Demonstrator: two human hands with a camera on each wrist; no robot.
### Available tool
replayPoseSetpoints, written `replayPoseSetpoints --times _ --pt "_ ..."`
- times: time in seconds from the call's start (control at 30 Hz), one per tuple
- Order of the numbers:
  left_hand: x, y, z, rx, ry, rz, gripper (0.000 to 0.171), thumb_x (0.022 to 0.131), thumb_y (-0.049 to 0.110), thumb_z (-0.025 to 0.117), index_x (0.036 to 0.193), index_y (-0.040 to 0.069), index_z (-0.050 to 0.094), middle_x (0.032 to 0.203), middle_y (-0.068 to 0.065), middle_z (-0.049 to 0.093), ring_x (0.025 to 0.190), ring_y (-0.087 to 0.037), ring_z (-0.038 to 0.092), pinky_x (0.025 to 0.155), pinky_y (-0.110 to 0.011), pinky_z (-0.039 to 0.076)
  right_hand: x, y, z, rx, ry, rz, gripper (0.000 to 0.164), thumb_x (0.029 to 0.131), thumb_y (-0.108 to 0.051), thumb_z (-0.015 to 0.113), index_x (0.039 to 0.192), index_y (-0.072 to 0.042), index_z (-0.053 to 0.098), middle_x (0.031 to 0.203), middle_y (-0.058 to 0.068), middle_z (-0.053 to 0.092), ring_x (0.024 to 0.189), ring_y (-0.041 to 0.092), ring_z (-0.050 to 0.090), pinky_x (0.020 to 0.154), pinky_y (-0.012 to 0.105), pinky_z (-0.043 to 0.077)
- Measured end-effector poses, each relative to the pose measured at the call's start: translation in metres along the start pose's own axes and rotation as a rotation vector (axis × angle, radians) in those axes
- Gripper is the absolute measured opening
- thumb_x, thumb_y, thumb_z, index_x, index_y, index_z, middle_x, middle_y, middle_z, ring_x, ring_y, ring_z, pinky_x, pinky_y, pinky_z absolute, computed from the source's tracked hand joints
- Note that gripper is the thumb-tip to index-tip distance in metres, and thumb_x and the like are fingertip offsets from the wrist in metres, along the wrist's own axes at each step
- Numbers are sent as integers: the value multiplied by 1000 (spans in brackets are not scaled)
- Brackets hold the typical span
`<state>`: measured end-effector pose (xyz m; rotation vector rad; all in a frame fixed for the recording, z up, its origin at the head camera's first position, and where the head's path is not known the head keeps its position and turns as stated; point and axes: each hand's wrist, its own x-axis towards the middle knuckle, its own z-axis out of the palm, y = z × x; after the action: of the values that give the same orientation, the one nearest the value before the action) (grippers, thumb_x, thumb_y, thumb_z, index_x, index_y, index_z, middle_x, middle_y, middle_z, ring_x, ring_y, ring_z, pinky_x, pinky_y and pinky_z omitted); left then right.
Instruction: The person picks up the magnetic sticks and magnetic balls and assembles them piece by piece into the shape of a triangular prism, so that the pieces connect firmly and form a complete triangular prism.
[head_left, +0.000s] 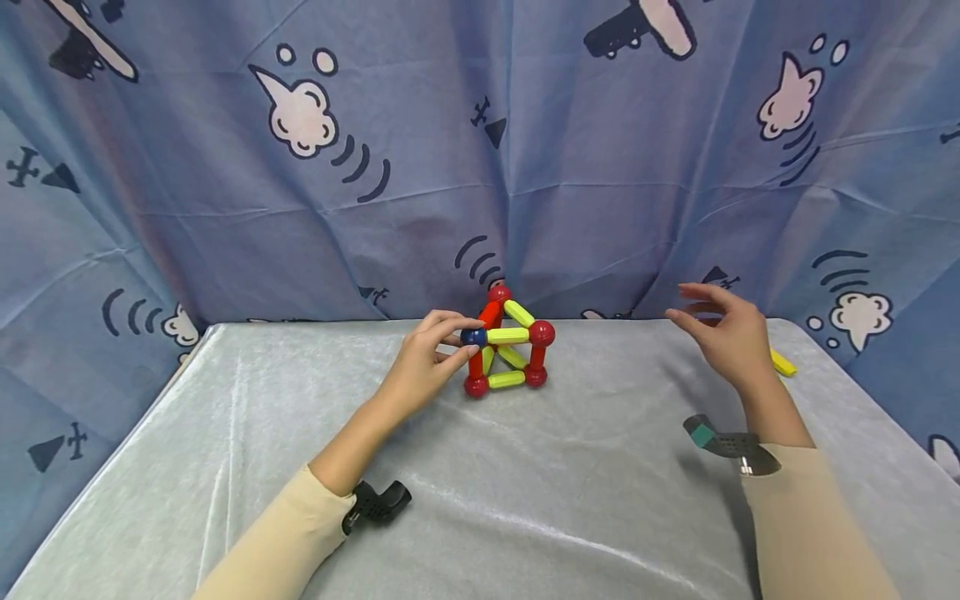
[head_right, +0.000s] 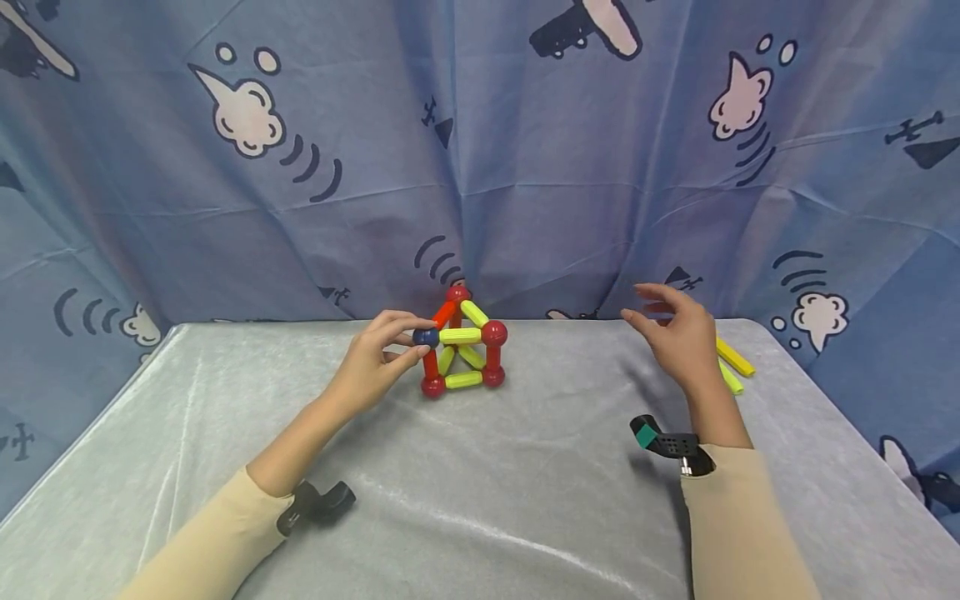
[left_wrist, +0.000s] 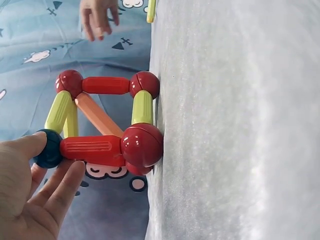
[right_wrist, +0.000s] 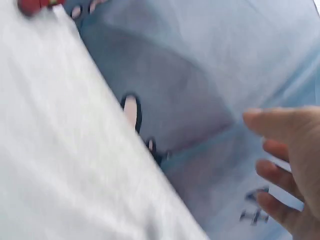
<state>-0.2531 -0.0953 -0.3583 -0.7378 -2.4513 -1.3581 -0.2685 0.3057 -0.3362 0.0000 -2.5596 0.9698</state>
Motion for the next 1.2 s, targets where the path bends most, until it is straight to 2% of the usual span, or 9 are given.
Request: replayPoseSetpoints --times 0.07,0.13,0.17,0.2,0.4,0.63,0.77,0.97,1.2 --pt "0 0 0 -2 -2 -3 31 96 12 70 126 14 70 125 -8 60 102 -26 72 88 -35 62 0 13 -3 -60 23 29 52 97 -34 68 141 -6 58 139 22 60 121 35 58 96 34 51" --pt "0 0 0 -6 -2 -5 31 96 12 70 126 14 70 125 -8 60 102 -26 72 88 -35 62 -2 26 -4 -106 48 46 51 97 -29 68 140 -3 58 139 26 58 124 42 55 99 52 47" --pt "0 0 0 -7 -3 -6 31 96 12 70 126 14 70 125 -8 60 103 -26 72 88 -34 62 -3 32 -5 -123 60 56 50 97 -26 68 139 -1 58 139 28 57 125 45 54 101 59 44" --pt "0 0 0 -6 -4 -7 31 95 12 70 127 14 70 125 -8 60 103 -26 72 88 -34 62 -4 38 -4 -133 69 78 50 97 -24 68 139 -1 57 139 29 57 126 46 52 102 60 42" --pt "-1 0 0 16 8 -11 31 96 12 70 127 15 70 126 -8 60 103 -26 71 89 -35 62 -9 63 0 -143 74 238 52 98 -20 64 144 3 51 143 32 52 134 51 44 113 63 33" --pt "-1 0 0 3 -5 -13 31 97 13 69 127 15 69 127 -8 59 103 -26 71 88 -35 62 -14 83 5 -197 102 365 51 97 -18 63 143 2 53 144 31 52 133 51 44 112 61 30" --pt "-1 1 1 2 -1 -21 30 97 13 68 127 16 69 127 -6 59 104 -24 70 88 -35 61 -13 89 7 -204 104 408 51 98 -16 61 145 1 51 145 31 52 135 50 44 112 60 30" --pt "-1 1 1 -5 -2 -32 30 97 13 68 127 17 69 127 -6 59 104 -24 69 88 -34 61 -13 92 9 -213 99 407 45 102 -15 54 143 1 53 140 30 56 134 49 45 112 60 30" --pt "-1 1 1 0 -1 -32 30 97 13 68 127 17 69 127 -6 59 104 -23 69 88 -35 61 -11 81 10 -149 125 275 42 105 -16 50 143 2 54 132 31 59 120 45 54 101 57 37"
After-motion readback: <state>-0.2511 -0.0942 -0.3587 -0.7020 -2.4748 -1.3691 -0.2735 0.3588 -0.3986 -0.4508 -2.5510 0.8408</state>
